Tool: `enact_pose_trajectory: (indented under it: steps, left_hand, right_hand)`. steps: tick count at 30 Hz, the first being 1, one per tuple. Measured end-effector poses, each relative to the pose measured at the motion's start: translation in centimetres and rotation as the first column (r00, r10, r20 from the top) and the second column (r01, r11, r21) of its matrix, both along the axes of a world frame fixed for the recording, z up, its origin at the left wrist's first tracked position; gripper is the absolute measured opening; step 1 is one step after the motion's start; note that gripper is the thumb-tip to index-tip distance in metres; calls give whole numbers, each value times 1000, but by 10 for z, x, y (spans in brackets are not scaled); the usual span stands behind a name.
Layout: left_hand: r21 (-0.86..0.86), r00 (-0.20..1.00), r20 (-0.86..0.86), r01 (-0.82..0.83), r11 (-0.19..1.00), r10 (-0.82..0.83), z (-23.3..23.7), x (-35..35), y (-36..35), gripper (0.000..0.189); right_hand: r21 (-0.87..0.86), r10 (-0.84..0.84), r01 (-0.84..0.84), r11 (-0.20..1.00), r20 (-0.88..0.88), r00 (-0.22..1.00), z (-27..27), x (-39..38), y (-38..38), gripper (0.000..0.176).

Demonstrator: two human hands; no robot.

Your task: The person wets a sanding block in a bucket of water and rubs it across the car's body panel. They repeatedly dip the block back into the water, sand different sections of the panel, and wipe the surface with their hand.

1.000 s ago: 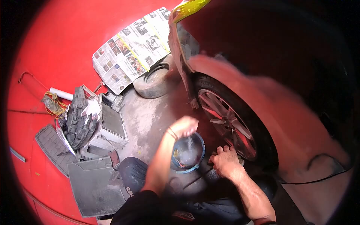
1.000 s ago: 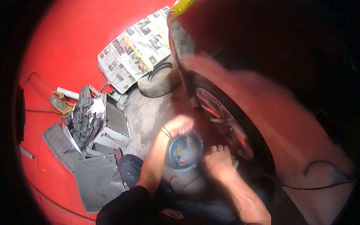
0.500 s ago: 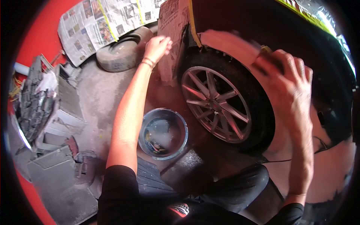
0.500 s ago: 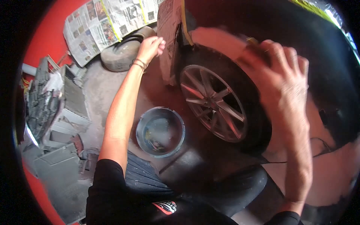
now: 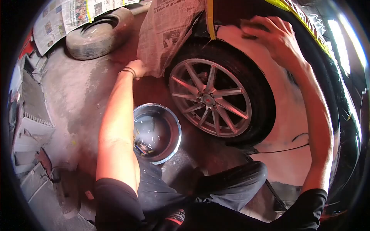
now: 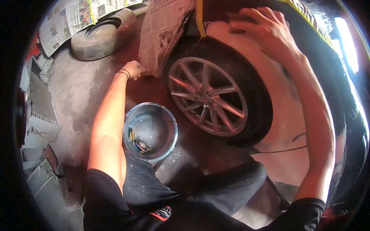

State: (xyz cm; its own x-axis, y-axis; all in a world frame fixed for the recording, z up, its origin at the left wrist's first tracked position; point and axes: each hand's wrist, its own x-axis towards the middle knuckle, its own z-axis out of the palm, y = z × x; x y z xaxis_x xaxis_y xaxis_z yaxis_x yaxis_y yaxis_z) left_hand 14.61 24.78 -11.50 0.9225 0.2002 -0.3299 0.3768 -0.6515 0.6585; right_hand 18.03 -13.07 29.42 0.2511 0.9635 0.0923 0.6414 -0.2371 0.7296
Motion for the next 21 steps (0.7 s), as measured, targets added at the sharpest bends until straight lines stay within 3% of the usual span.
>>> enact_pose_trajectory:
  steps: [4,6,8,10,13,17,21]
  left_hand:
    - [-37,997,-67,-26,999,24,-19,-4,14,36]
    - [25,998,-69,6,1000,-4,-26,2,9,35]
    - [-22,999,-37,32,999,-33,-30,14,-9,36]
    - [-29,1000,20,24,999,-24,-34,14,-22,38]
    - [-138,991,-132,6,990,-25,-42,2,-6,40]
    - [73,981,-189,52,996,-38,-42,-9,11,43]
    - [-8,992,-102,70,997,-71,-34,-3,-11,44]
  right_hand:
    - [-44,55,-59,997,-86,995,16,0,-20,53]
    - [-58,92,-98,993,-90,992,7,11,9,52]
    - [-109,138,-151,983,-115,984,-3,28,45,52]
    - [-119,75,-88,989,-114,991,-4,18,52,51]
    - [-135,108,-124,983,-119,987,5,16,19,50]
    - [-148,99,-114,982,-111,989,7,11,13,45]
    - [-154,78,-105,983,-169,982,-2,8,47,47]
